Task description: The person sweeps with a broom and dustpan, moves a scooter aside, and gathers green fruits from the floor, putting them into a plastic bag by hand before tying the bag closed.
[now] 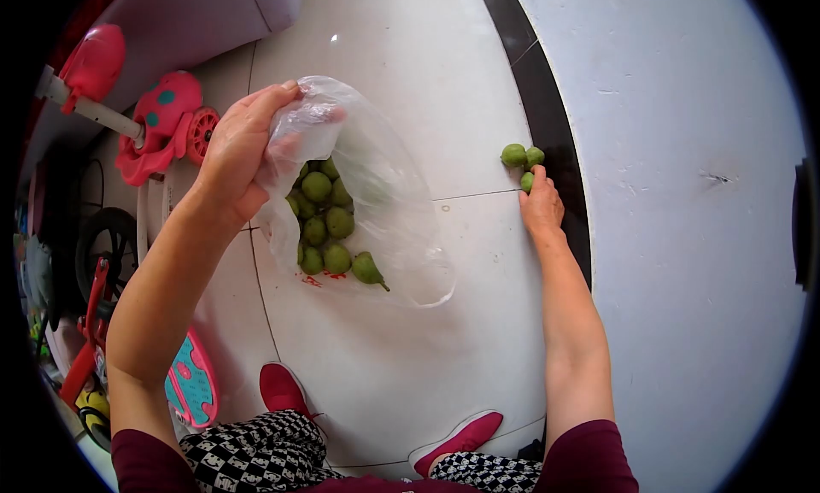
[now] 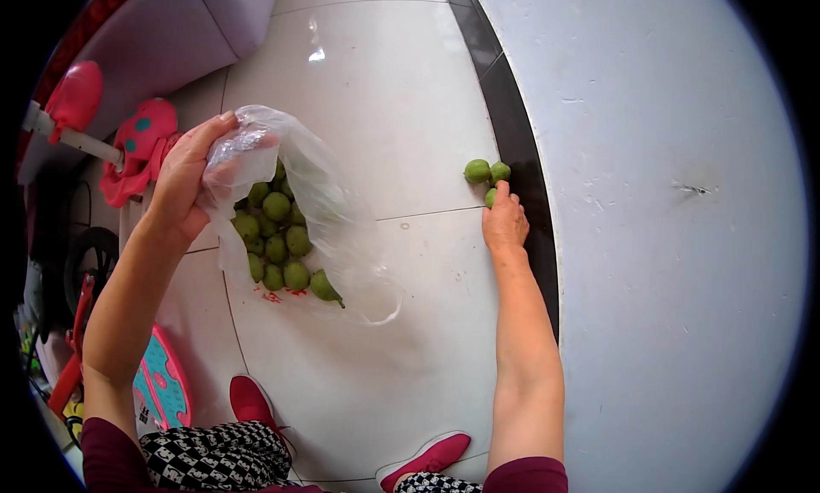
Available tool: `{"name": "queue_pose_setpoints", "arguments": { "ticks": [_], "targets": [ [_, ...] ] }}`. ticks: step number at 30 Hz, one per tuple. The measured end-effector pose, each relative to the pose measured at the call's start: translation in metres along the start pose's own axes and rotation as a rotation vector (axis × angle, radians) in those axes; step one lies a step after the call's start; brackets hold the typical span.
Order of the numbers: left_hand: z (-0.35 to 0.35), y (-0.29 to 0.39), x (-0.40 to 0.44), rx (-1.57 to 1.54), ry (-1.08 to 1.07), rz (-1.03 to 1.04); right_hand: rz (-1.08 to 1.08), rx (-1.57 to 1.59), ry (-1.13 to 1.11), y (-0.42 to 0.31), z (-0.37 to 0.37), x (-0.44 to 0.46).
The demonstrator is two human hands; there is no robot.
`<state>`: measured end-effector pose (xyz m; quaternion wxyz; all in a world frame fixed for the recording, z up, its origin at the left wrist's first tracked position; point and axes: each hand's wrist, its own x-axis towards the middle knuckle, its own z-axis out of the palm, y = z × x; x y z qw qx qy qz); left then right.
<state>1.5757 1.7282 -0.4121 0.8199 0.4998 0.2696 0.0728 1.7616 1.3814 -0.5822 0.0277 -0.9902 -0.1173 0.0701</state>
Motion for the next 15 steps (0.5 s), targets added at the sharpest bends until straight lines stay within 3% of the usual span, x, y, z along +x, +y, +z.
{"name": "queue_pose_setpoints", "arguments": {
  "ticks": [4, 6, 7, 9, 10, 15],
  "targets": [
    [0.000, 0.001, -0.003, 0.029, 0.017, -0.019, 0.017, 0.109, -0.028, -0.001, 0.004, -0.011],
    [0.002, 0.001, -0.005, 0.034, 0.039, -0.013, -0.100, 0.431, 0.151, 0.012, 0.022, -0.018],
    [0.002, 0.001, -0.007, 0.036, 0.061, -0.009, -0.103, 0.434, 0.148, 0.012, 0.016, -0.025],
    [-0.008, -0.001, -0.003, 0.043, 0.023, -0.020, 0.244, 1.325, -0.372, 0.004, -0.020, -0.045],
    [-0.014, -0.002, -0.001, 0.049, -0.018, -0.033, 0.177, 1.507, -0.418, -0.003, -0.031, -0.057],
    [-0.013, -0.001, -0.005, 0.067, -0.059, -0.014, -0.105, 1.801, -0.662, -0.046, -0.094, -0.097]
  ]
}}
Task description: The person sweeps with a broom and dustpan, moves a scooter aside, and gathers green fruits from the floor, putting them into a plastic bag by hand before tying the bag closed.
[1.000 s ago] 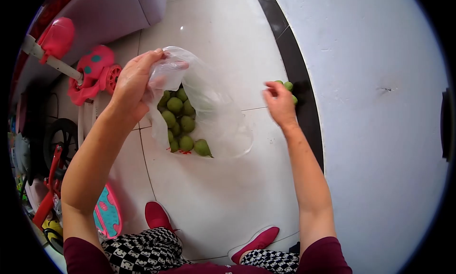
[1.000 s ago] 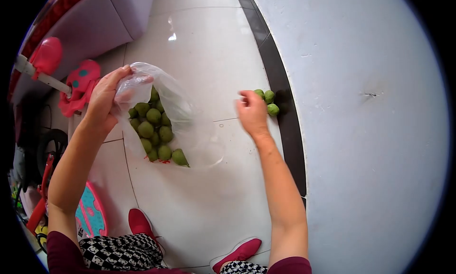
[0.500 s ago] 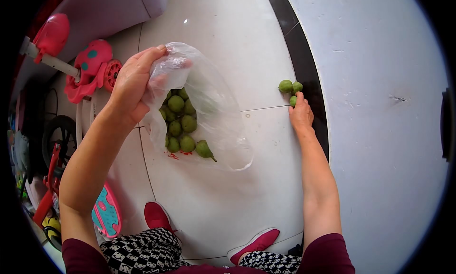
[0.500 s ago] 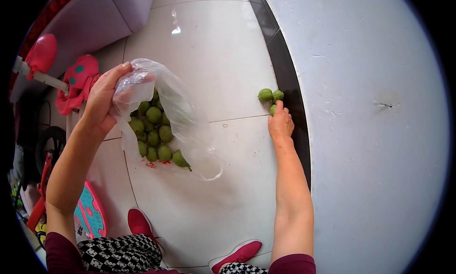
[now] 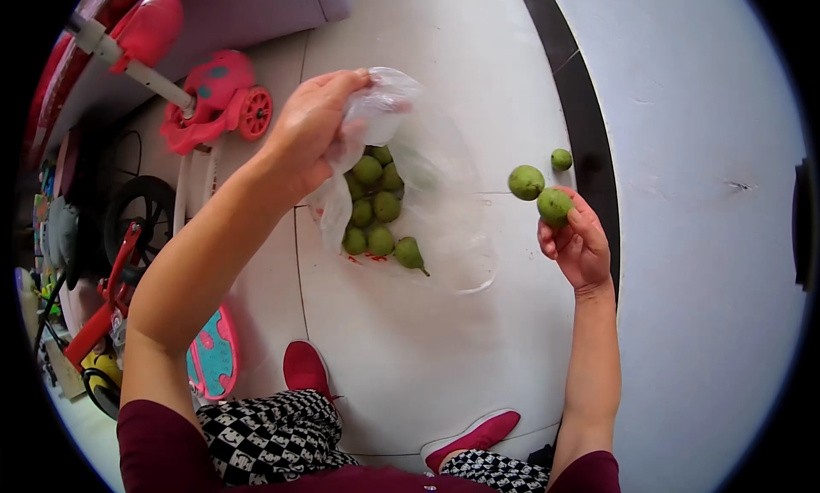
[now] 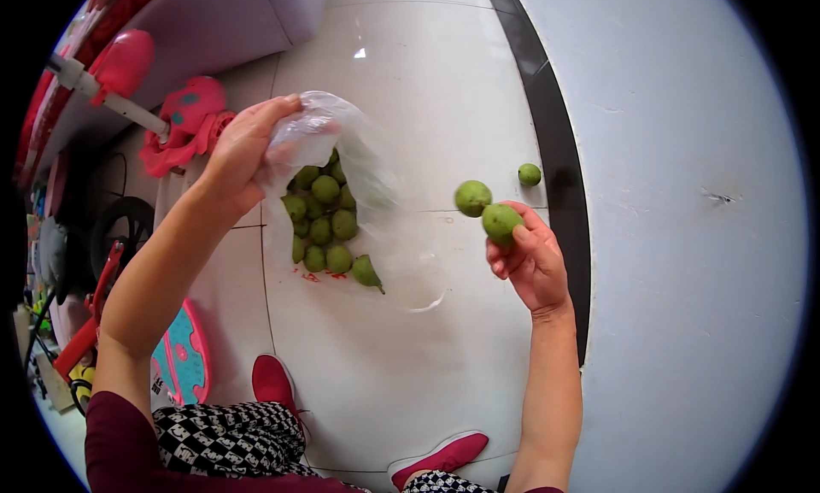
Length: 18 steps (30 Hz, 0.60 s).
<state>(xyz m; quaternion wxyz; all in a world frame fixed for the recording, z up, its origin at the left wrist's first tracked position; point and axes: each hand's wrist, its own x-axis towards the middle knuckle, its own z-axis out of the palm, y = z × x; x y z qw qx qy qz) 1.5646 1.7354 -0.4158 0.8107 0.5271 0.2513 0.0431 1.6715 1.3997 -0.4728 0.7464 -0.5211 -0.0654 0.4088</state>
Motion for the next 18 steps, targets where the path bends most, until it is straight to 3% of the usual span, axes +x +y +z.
{"name": "queue_pose_setpoints", "arguments": {
  "ticks": [4, 8, 11, 14, 16, 17, 18],
  "targets": [
    [0.005, -0.004, 0.003, -0.008, 0.039, -0.013, 0.030, -0.089, -0.253, -0.006, 0.060, 0.016],
    [0.008, 0.000, -0.002, -0.011, 0.064, -0.008, 0.107, -0.281, -0.293, 0.009, 0.098, 0.047],
    [0.009, 0.002, -0.007, -0.018, 0.077, 0.022, -0.129, -0.436, 0.062, 0.019, 0.071, 0.068],
    [0.006, 0.005, -0.009, -0.041, 0.043, 0.037, -0.264, -0.632, 0.480, 0.028, -0.007, 0.092],
    [0.006, 0.006, -0.008, -0.077, 0.083, -0.011, -0.356, -1.091, 0.654, 0.036, -0.068, 0.109],
    [0.006, 0.005, -0.007, -0.074, 0.081, -0.012, -0.356, -1.089, 0.658, 0.037, -0.089, 0.115],
    [0.005, 0.004, -0.006, -0.083, 0.094, -0.024, -0.366, -1.360, 0.688, 0.039, -0.106, 0.122]
  ]
}}
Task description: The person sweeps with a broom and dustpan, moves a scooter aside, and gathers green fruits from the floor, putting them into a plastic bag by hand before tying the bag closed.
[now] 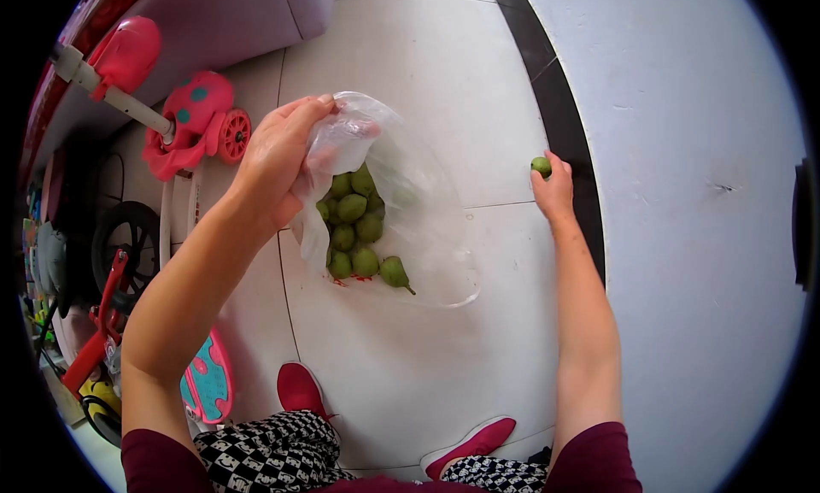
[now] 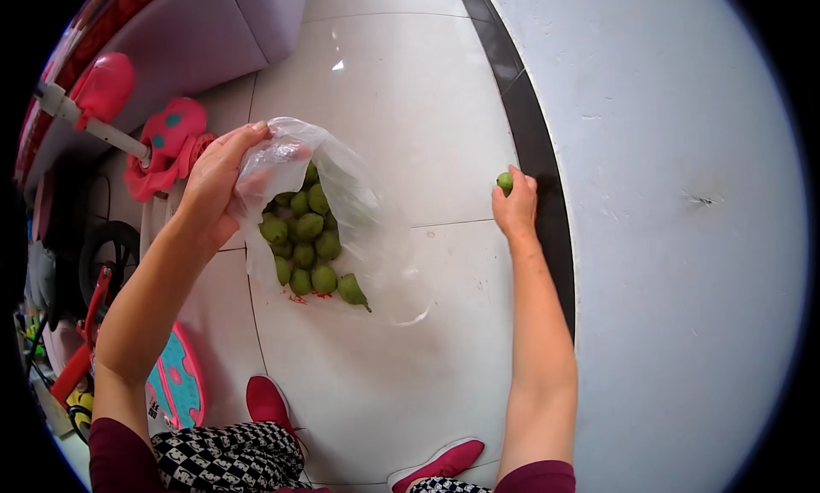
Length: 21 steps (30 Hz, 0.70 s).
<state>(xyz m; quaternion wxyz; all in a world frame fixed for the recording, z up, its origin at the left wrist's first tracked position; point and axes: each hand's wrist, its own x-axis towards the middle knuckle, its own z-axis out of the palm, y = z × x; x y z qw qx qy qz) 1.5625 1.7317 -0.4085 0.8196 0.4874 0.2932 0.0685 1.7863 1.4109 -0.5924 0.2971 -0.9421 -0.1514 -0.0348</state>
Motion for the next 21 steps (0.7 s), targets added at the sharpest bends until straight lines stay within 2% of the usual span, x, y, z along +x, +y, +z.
{"name": "queue_pose_setpoints", "arguments": {
  "ticks": [1, 2, 4, 8, 10, 11, 13, 15, 16, 19, 21],
  "targets": [
    [-0.002, 0.000, 0.001, -0.007, 0.019, -0.013, -0.088, -0.250, 0.016, 0.010, 0.004, 0.008],
    [-0.006, -0.002, 0.004, 0.000, 0.030, -0.014, 0.023, -0.270, -0.200, 0.008, -0.001, 0.019],
    [-0.013, -0.006, 0.010, 0.032, 0.012, 0.011, 0.107, -0.341, -0.338, 0.001, 0.000, 0.024],
    [-0.013, -0.007, 0.010, 0.010, -0.019, 0.032, 0.072, -0.480, -0.318, -0.015, 0.004, 0.008],
    [-0.013, -0.005, 0.009, 0.012, -0.034, 0.015, 0.110, -0.029, -0.336, -0.022, 0.001, -0.007],
    [-0.016, -0.006, 0.010, 0.012, -0.023, 0.015, 0.230, 0.250, -0.337, -0.033, -0.002, -0.017],
    [-0.018, -0.007, 0.012, 0.046, -0.034, 0.010, 0.303, 0.738, -0.474, -0.082, -0.040, -0.043],
    [-0.015, -0.005, 0.010, 0.051, -0.021, 0.002, 0.160, 0.981, -0.602, -0.116, -0.062, -0.066],
    [-0.011, -0.005, 0.008, 0.058, -0.015, -0.005, 0.114, 0.957, -0.682, -0.135, -0.071, -0.074],
    [0.000, -0.009, 0.008, 0.022, 0.040, 0.034, 0.014, 1.013, -0.725, -0.173, -0.069, -0.090],
    [-0.005, -0.007, 0.010, 0.045, 0.018, 0.050, -0.143, 0.589, -0.470, -0.171, -0.057, -0.093]
  ]
}}
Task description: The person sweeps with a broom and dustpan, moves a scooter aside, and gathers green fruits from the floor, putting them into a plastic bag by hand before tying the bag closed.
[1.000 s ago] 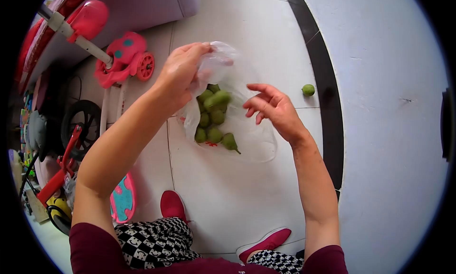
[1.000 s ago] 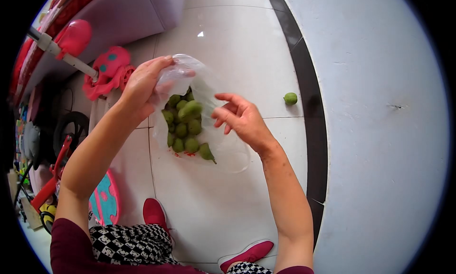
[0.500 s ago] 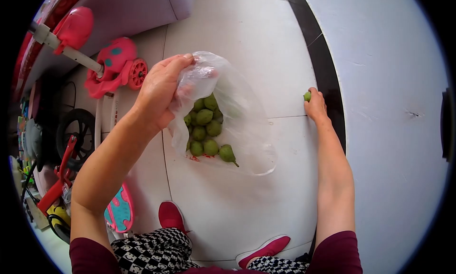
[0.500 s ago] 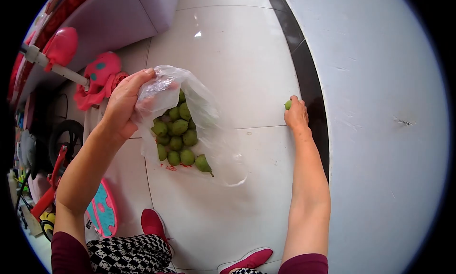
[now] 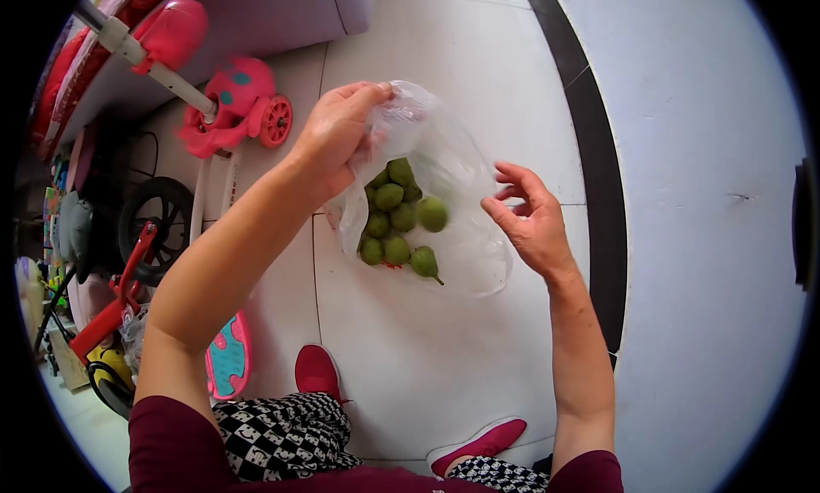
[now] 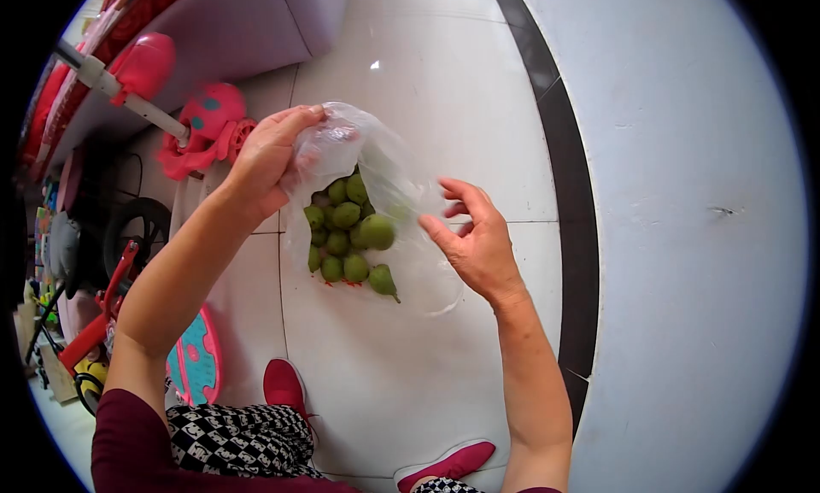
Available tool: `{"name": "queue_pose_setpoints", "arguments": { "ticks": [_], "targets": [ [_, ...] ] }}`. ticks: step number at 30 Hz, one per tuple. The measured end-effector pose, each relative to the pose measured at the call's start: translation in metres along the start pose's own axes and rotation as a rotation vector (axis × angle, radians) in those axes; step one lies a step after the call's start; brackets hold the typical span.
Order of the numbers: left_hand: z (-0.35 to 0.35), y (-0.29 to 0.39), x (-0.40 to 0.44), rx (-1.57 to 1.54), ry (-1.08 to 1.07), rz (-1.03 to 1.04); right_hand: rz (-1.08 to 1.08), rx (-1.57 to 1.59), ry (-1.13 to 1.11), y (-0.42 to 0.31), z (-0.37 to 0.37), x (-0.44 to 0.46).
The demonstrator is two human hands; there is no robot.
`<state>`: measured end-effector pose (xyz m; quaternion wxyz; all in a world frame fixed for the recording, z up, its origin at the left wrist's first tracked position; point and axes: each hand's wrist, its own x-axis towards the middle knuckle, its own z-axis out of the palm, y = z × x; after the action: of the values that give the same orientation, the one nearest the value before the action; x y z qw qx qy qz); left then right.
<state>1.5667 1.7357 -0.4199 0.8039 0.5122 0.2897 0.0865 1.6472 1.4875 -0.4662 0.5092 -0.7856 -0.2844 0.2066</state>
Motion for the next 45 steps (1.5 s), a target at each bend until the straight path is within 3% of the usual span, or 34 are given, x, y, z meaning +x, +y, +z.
{"name": "queue_pose_setpoints", "arguments": {
  "ticks": [1, 3, 5, 7, 10, 12, 14, 22, 26, 27, 28, 30, 31, 33, 36, 38, 39, 40, 41, 42, 44, 45],
  "targets": [
    [-0.002, 0.001, 0.000, 0.020, -0.020, 0.005, -0.015, -0.002, 0.002, 0.010, 0.002, -0.004],
    [-0.006, 0.007, -0.006, 0.050, -0.029, 0.024, -0.015, -0.420, 0.140, 0.041, 0.002, -0.028],
    [-0.010, 0.012, -0.012, 0.085, -0.028, -0.041, 0.188, -0.407, 0.158, 0.060, 0.009, -0.058],
    [-0.016, 0.012, -0.016, 0.129, -0.023, -0.059, 0.580, 0.114, -0.085, 0.058, 0.010, -0.077],
    [-0.023, 0.017, -0.026, 0.234, -0.038, -0.062, 0.614, 0.308, -0.200, 0.065, 0.035, -0.106],
    [-0.030, 0.029, -0.032, 0.302, -0.060, -0.035, 0.598, 0.403, -0.098, 0.060, 0.036, -0.108],
    [-0.042, 0.047, -0.034, 0.683, -0.072, 0.110, 0.546, 0.513, 0.007, 0.047, 0.024, -0.100],
    [-0.038, 0.139, -0.056, 0.988, -0.082, 0.383, 0.029, 0.317, 0.027, -0.130, -0.056, -0.034],
    [-0.018, 0.148, -0.087, 1.151, -0.065, 0.515, -0.083, 0.361, 0.046, -0.195, -0.063, -0.022],
    [-0.016, 0.146, -0.088, 1.078, -0.076, 0.421, -0.131, 0.376, 0.053, -0.210, -0.060, -0.020],
    [-0.012, 0.141, -0.086, 1.087, -0.067, 0.458, -0.127, 0.409, 0.048, -0.221, -0.054, -0.018],
    [-0.006, 0.124, -0.075, 1.116, -0.094, 0.511, -0.131, 0.326, 0.010, -0.229, -0.046, -0.012],
    [0.006, 0.118, -0.075, 1.103, -0.101, 0.434, -0.127, 0.242, -0.030, -0.229, -0.044, -0.009],
    [0.027, 0.105, -0.070, 1.223, -0.162, 0.558, -0.132, 0.218, -0.025, -0.207, -0.049, 0.000],
    [0.067, 0.086, -0.064, 1.254, -0.279, 0.671, -0.109, 0.093, 0.191, -0.170, -0.073, 0.011],
    [0.097, 0.083, -0.064, 1.256, -0.339, 0.612, 0.076, 0.031, 0.142, -0.167, -0.082, 0.004],
    [0.109, 0.081, -0.062, 1.266, -0.384, 0.542, -0.036, -0.150, 0.088, -0.162, -0.076, 0.004],
    [0.111, 0.072, -0.045, 1.228, -0.404, 0.601, -0.192, -0.092, 0.060, -0.176, -0.060, -0.013],
    [0.099, 0.064, -0.021, 1.058, -0.650, 0.671, -0.308, -0.090, 0.049, -0.185, -0.045, -0.025],
    [0.095, 0.057, -0.007, 0.863, -0.643, 0.403, -0.342, -0.014, 0.003, -0.183, -0.038, -0.026],
    [0.108, 0.065, -0.022, 0.793, -0.466, 0.179, -0.308, 0.022, 0.041, -0.173, -0.049, -0.014],
    [0.114, 0.067, -0.036, 0.917, -0.308, 0.209, -0.230, -0.014, 0.126, -0.164, -0.070, -0.005]
  ]
}}
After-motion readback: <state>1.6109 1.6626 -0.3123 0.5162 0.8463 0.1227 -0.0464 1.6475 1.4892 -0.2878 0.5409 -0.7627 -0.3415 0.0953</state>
